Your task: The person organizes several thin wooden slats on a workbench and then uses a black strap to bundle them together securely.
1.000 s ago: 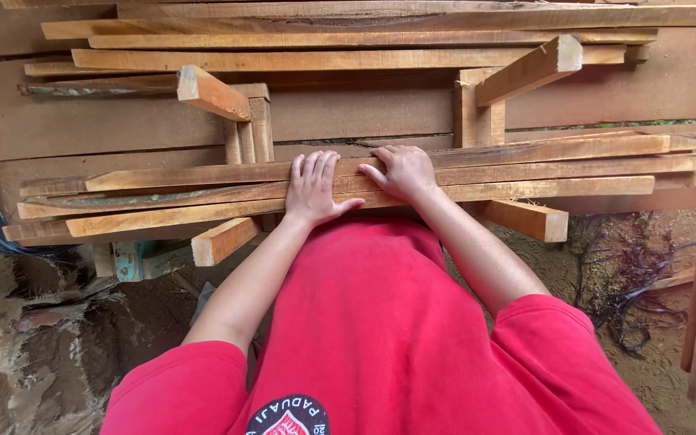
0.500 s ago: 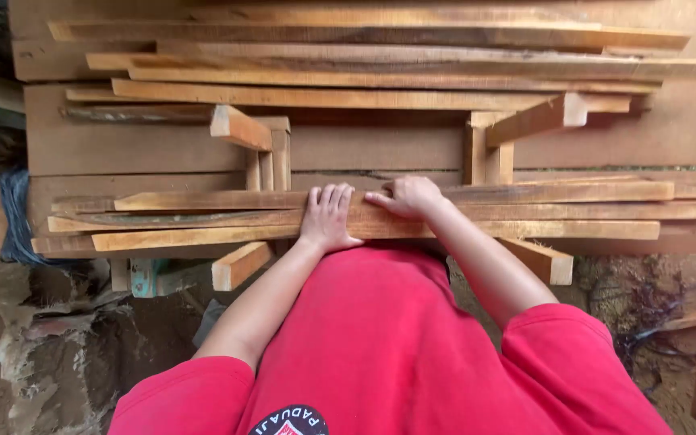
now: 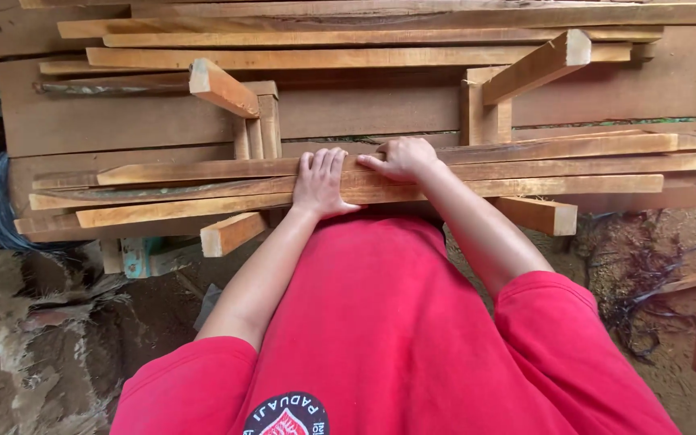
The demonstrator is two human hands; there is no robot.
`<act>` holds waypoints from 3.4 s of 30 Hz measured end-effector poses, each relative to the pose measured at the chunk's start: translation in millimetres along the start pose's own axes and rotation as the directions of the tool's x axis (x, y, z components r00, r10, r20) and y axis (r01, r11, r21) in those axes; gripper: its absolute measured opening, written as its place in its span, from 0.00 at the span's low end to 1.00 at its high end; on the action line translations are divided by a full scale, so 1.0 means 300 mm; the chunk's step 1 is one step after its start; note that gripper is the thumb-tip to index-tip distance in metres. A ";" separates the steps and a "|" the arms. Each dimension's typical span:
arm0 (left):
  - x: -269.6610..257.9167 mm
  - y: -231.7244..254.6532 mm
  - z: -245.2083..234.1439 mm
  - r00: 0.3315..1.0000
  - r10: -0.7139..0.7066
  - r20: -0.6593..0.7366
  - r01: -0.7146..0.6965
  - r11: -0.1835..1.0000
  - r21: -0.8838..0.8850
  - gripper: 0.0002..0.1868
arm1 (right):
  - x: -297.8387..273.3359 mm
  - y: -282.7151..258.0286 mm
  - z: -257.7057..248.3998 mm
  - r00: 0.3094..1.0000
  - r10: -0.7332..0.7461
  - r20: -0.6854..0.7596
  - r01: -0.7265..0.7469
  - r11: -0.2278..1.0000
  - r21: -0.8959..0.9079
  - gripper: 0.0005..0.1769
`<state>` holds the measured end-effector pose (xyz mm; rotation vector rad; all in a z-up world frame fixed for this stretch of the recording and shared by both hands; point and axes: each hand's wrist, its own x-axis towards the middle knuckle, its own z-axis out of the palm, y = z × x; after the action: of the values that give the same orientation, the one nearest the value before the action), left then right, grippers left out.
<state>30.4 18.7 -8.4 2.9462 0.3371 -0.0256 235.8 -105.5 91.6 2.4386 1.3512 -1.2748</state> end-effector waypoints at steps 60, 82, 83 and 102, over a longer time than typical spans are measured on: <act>-0.228 -0.066 -0.234 0.457 -0.331 0.826 0.040 -0.919 -0.391 0.76 | -0.282 0.406 0.474 0.897 0.420 0.136 0.213 -0.682 0.699 0.72; 0.090 -0.233 -0.181 0.262 -0.300 0.917 0.174 -0.920 -0.350 0.72 | -0.164 0.344 0.020 0.894 0.325 0.309 0.160 -0.876 0.456 0.80; 0.111 -0.259 -0.154 0.286 -0.334 0.898 0.194 -0.897 -0.396 0.71 | -0.135 0.377 0.018 0.911 0.295 0.287 0.148 -0.885 0.441 0.80; -0.022 -0.005 -0.173 0.786 -0.420 0.454 0.588 0.280 -0.759 0.24 | -0.219 0.267 0.301 0.810 0.453 -0.372 -0.049 0.685 0.727 0.21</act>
<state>23.5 27.7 42.6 1.6497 0.9359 -0.1368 220.3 -236.8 53.9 3.5563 0.5169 -1.2227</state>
